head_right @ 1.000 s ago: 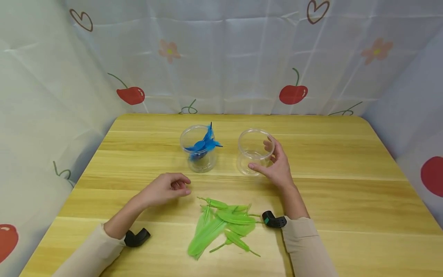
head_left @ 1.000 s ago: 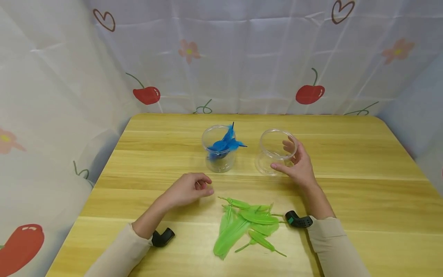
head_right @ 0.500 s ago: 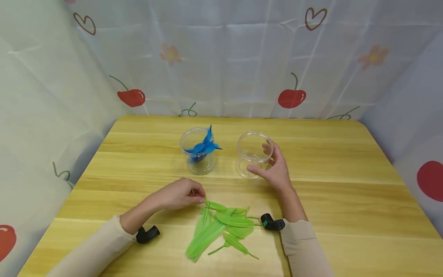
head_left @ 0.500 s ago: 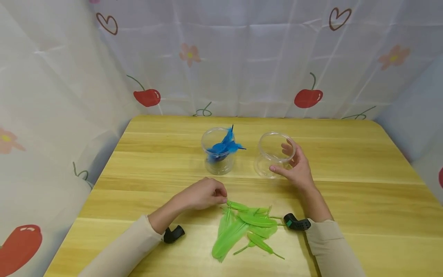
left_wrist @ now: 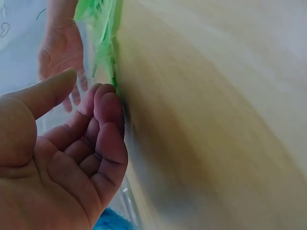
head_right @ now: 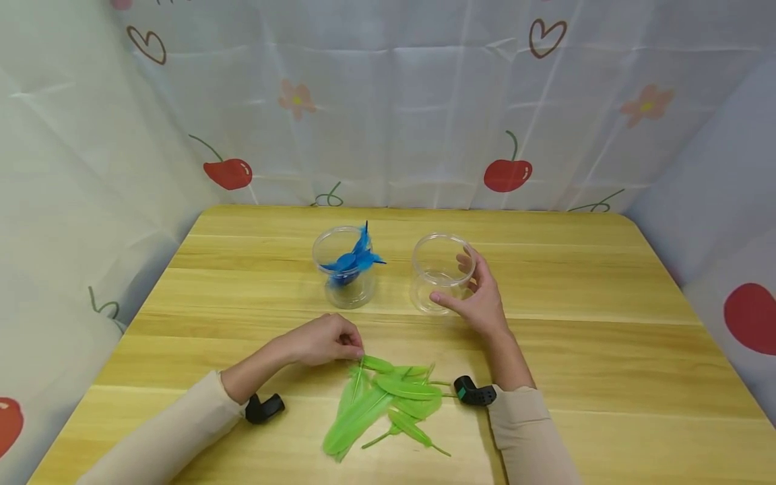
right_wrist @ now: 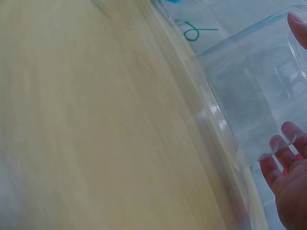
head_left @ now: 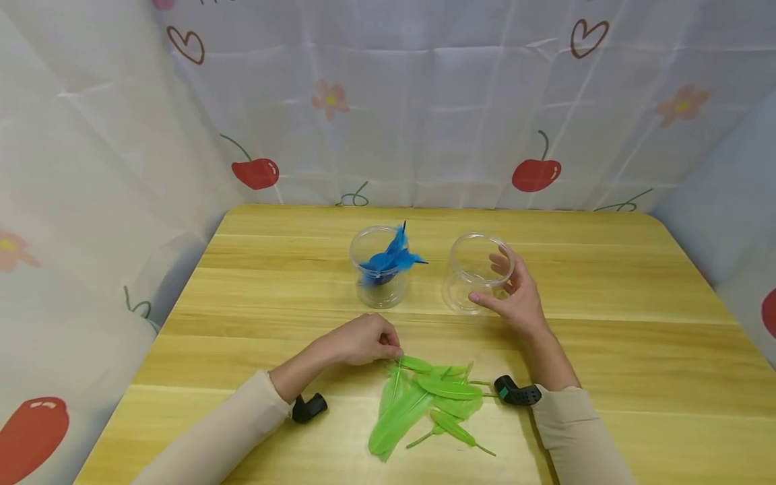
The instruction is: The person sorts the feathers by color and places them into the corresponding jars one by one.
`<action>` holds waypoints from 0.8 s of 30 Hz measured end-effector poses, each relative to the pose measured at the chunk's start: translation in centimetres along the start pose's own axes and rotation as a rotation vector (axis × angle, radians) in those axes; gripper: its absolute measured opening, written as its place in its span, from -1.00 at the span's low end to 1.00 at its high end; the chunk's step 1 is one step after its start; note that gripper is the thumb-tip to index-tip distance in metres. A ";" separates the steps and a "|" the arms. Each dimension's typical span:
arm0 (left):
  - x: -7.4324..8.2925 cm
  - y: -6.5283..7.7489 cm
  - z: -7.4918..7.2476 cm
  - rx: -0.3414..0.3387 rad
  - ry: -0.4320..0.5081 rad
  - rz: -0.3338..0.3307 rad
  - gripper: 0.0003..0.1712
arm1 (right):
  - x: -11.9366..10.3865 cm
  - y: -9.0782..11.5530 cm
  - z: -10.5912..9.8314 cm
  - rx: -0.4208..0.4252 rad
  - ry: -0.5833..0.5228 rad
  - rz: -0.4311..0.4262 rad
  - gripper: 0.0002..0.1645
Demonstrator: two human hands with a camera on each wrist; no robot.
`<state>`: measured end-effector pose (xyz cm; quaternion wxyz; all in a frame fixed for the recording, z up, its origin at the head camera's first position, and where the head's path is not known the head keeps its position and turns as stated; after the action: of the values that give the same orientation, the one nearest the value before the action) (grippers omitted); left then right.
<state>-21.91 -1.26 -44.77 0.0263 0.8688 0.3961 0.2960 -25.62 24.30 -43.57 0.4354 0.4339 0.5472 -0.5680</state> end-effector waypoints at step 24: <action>0.5 -0.5 0.6 -0.049 -0.005 -0.008 -0.79 | -0.2 0.2 0.0 -0.003 0.018 0.003 0.17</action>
<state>-21.64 -0.46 -45.09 0.0497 0.8671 0.3920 0.3033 -25.41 24.28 -43.38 0.4321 0.4391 0.5514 -0.5625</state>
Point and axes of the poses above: each hand's wrist, its own y-axis away from the middle knuckle, its own z-axis out of the palm, x = y × z, the point moved 8 cm from there along -y, towards the middle knuckle, and after that the axes turned 15 degrees about -y, right-handed, at the moved point
